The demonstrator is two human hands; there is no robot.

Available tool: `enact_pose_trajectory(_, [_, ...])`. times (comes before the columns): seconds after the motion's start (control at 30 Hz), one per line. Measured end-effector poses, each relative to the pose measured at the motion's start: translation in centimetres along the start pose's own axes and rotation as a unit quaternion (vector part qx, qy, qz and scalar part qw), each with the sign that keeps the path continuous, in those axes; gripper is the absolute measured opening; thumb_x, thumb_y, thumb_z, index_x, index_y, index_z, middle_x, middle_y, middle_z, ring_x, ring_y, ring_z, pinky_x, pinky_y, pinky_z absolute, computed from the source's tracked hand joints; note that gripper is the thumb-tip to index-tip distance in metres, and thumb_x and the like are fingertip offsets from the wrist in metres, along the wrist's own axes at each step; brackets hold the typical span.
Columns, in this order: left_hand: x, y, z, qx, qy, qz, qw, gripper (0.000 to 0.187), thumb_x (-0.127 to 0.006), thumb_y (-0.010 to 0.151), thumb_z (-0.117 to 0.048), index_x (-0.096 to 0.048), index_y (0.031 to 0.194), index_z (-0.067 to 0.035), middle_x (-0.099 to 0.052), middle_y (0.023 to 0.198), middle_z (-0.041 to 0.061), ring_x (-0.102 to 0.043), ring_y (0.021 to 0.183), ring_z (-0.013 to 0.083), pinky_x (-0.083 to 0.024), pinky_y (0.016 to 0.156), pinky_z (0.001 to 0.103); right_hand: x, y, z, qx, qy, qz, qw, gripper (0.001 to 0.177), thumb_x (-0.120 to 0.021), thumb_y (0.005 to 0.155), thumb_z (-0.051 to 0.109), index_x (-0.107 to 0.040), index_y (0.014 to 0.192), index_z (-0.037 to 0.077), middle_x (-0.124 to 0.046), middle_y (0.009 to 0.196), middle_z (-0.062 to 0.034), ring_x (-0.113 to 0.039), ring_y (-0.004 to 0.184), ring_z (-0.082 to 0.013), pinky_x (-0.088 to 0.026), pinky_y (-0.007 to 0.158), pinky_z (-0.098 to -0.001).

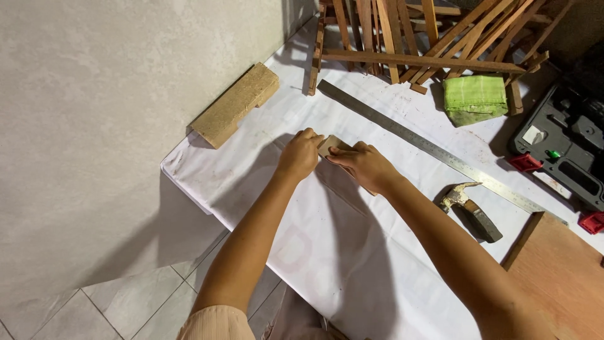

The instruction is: Sanding small wooden pieces and assembling them on a board using a hammer and glue.

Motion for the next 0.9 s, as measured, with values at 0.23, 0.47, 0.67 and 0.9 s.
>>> enact_pose_trajectory(0.23, [0.1,-0.5,0.1,0.001,-0.034,0.001,0.999,0.034,-0.052,0.095,0.002,-0.070,0.124,-0.001,-0.066,0.115,0.012,-0.063,0.113,0.0282,-0.054,0.099,0.039,-0.3,-6.6,-0.9,0.023,-0.012,-0.024,0.999,0.039,-0.061,0.095,0.018,-0.068,0.133,0.023,-0.064,0.141,0.0085,-0.063,0.108,-0.0233,-0.050,0.101,-0.0344])
enact_pose_trajectory(0.47, [-0.1,-0.1,0.3,0.023,-0.025,0.006,0.999,0.043,-0.056,0.096,-0.003,-0.059,0.139,-0.004,-0.064,0.119,0.015,-0.065,0.110,0.0319,-0.055,0.095,0.040,-1.3,0.3,0.0,0.015,-0.068,-0.010,0.998,0.048,-0.060,0.091,0.008,-0.067,0.136,0.024,-0.060,0.146,0.0111,-0.061,0.109,-0.0212,-0.050,0.100,-0.0348])
enact_pose_trajectory(0.67, [3.3,-0.5,-0.4,0.071,-0.137,-0.015,0.988,0.085,-0.054,0.086,0.004,-0.012,0.159,-0.007,-0.014,0.166,0.027,-0.054,0.125,0.0463,-0.062,0.085,0.044,-0.7,3.8,0.2,0.006,0.041,-0.011,0.999,0.040,-0.059,0.096,0.011,-0.069,0.133,0.022,-0.064,0.141,0.0070,-0.065,0.105,-0.0236,-0.050,0.099,-0.0375])
enact_pose_trajectory(0.9, [-1.7,-4.5,-2.9,-0.071,0.011,-0.087,0.994,0.047,-0.064,0.090,0.001,-0.051,0.135,0.001,-0.042,0.141,0.016,-0.059,0.129,0.0340,-0.050,0.116,0.046,3.2,2.2,-1.1,-0.131,0.251,-0.017,0.959,0.036,-0.060,0.100,0.011,-0.068,0.134,0.019,-0.075,0.119,-0.0099,-0.074,0.100,-0.0278,-0.057,0.088,-0.0379])
Point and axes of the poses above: each hand's wrist, its own y-axis towards the middle knuckle, its own x-axis out of the back of the hand, z = x × y, the point moved 3 cm from there along y, towards the middle knuckle
